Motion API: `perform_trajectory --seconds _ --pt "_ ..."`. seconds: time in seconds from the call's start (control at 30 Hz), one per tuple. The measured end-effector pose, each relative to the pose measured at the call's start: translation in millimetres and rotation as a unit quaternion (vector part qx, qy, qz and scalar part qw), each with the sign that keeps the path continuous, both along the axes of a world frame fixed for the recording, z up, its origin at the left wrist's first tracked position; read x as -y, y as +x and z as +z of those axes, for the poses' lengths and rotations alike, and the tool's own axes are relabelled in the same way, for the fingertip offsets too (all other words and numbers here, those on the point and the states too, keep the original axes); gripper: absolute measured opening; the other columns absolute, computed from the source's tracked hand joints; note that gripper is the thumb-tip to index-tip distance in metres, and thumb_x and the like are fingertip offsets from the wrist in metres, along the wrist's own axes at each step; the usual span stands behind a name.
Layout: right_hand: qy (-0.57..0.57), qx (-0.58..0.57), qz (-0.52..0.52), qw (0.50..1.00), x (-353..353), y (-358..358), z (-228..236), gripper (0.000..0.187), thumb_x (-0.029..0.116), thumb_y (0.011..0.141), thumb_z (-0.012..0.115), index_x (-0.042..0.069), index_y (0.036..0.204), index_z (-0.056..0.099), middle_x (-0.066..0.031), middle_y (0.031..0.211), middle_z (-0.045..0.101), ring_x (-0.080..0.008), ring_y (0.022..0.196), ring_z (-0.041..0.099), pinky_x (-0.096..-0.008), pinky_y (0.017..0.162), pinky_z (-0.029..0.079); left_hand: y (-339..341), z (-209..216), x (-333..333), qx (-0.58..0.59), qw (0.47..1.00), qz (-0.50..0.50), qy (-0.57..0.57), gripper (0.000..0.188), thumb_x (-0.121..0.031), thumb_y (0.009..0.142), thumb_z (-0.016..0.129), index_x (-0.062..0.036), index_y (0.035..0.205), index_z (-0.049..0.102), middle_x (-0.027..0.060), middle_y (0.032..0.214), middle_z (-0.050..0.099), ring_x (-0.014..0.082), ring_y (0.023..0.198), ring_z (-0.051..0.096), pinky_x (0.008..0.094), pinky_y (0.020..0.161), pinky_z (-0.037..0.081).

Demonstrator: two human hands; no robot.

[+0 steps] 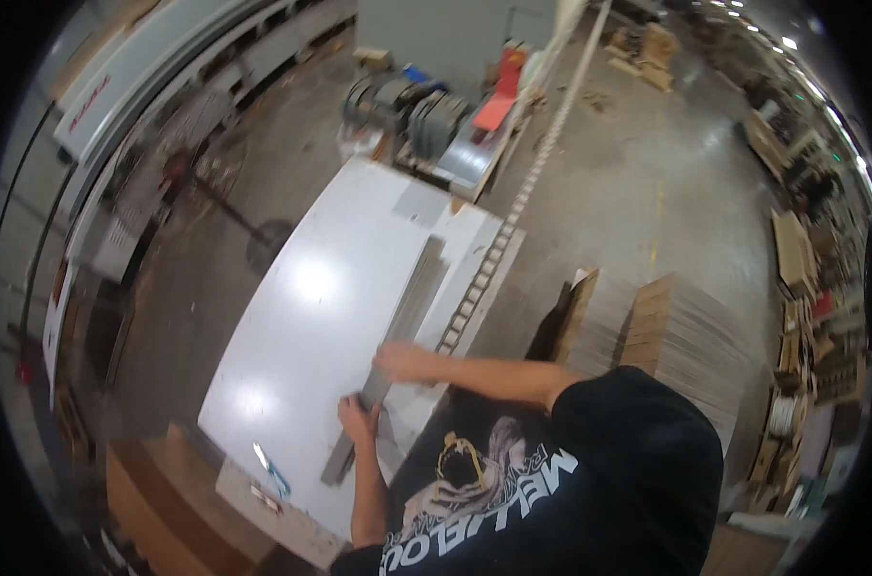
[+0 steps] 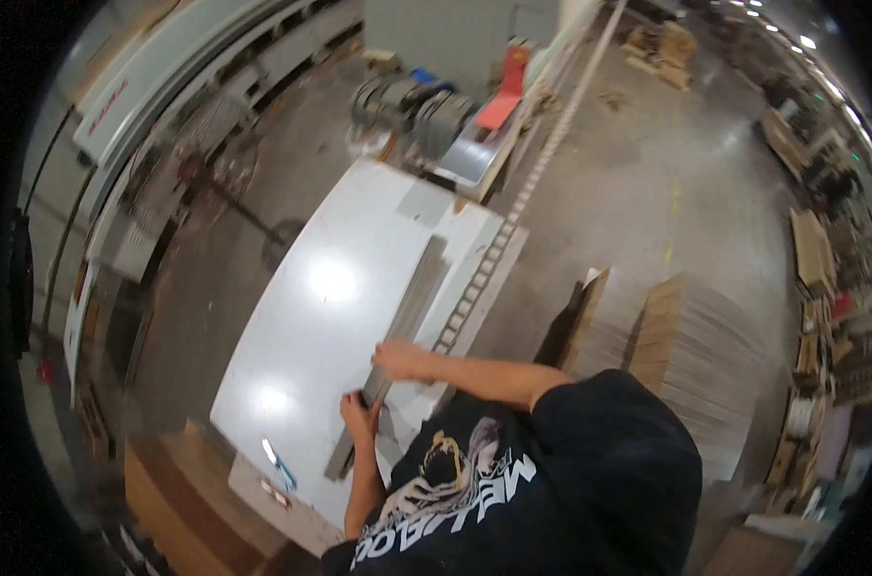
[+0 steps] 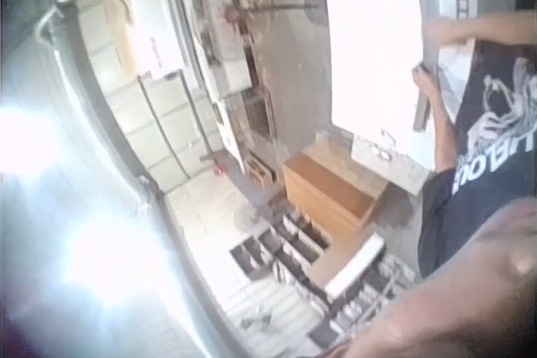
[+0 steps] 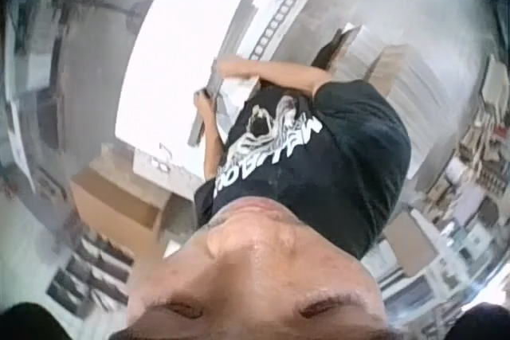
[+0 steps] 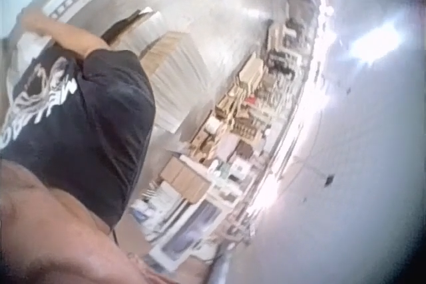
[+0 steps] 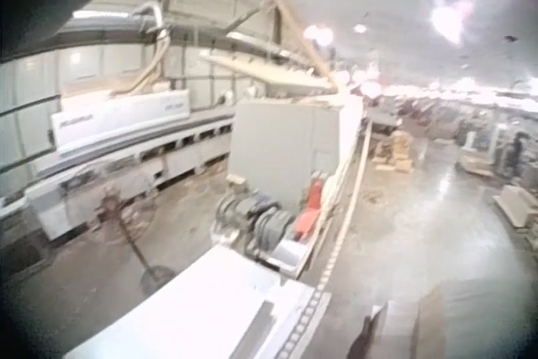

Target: The person is sorting and prepping wood panels, including scraping off debris with a utility knife and stacking them.

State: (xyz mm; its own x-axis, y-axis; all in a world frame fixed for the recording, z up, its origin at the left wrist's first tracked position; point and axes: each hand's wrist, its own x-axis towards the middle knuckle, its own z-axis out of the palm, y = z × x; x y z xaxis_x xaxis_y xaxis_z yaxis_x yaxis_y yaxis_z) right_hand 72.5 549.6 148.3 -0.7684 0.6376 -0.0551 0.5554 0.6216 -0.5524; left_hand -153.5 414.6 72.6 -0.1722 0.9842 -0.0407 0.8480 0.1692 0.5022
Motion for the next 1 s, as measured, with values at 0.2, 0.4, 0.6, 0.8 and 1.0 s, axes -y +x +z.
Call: perform_trajectory --seconds 0.2,0.4,0.6,0.8,1.0 --pt "0.100 0.119 0.110 0.982 -75.6 3.5 -63.0 0.031 0.020 0.077 0.075 0.009 0.105 0.071 -0.0119 0.111 0.067 -0.0303 0.109 0.065 -0.0455 0.093 0.052 1.3 26.0 17.0 -0.063 0.996 0.059 -0.004 0.061 -0.026 0.069 0.089 -0.0064 0.121 0.066 0.0151 0.118 0.063 0.0373 0.115 0.057 0.0493 0.104 0.042" --pt "0.202 0.125 0.139 0.961 -136.4 55.4 -79.0 0.016 0.016 0.090 0.063 0.010 0.103 0.070 -0.0088 0.113 0.066 -0.0267 0.110 0.065 -0.0458 0.092 0.052 -47.1 17.3 87.8 -0.116 0.980 0.161 -0.034 0.072 -0.026 0.065 0.093 -0.0077 0.129 0.064 0.0145 0.124 0.062 0.0372 0.120 0.057 0.0505 0.108 0.039" --pt "0.155 0.165 0.168 0.959 -178.2 70.9 -68.4 0.022 0.016 0.090 0.063 0.010 0.111 0.067 -0.0097 0.117 0.065 -0.0292 0.114 0.063 -0.0449 0.095 0.052 -75.0 24.4 126.3 -0.120 0.969 0.196 -0.086 0.058 -0.022 0.066 0.088 -0.0127 0.120 0.070 0.0115 0.116 0.066 0.0325 0.112 0.060 0.0480 0.103 0.040" --pt "0.104 0.138 0.092 0.981 -182.1 104.6 -50.8 0.080 0.049 0.066 0.090 0.013 0.133 0.064 -0.0156 0.141 0.059 -0.0344 0.135 0.051 -0.0474 0.119 0.035 -73.7 33.2 132.3 -0.151 0.959 0.232 -0.065 0.070 -0.049 0.073 0.087 -0.0106 0.129 0.069 0.0182 0.131 0.063 0.0373 0.119 0.061 0.0530 0.107 0.042" --pt "-0.084 0.168 -0.309 0.932 -220.6 135.9 -38.2 0.111 0.057 0.074 0.085 -0.007 0.152 0.040 -0.0287 0.156 0.039 -0.0437 0.145 0.038 -0.0551 0.120 0.034 -121.4 6.5 216.0 0.029 0.806 0.585 -0.081 0.091 -0.055 0.080 0.081 0.0057 0.143 0.054 0.0258 0.141 0.058 0.0415 0.131 0.057 0.0475 0.111 0.045"
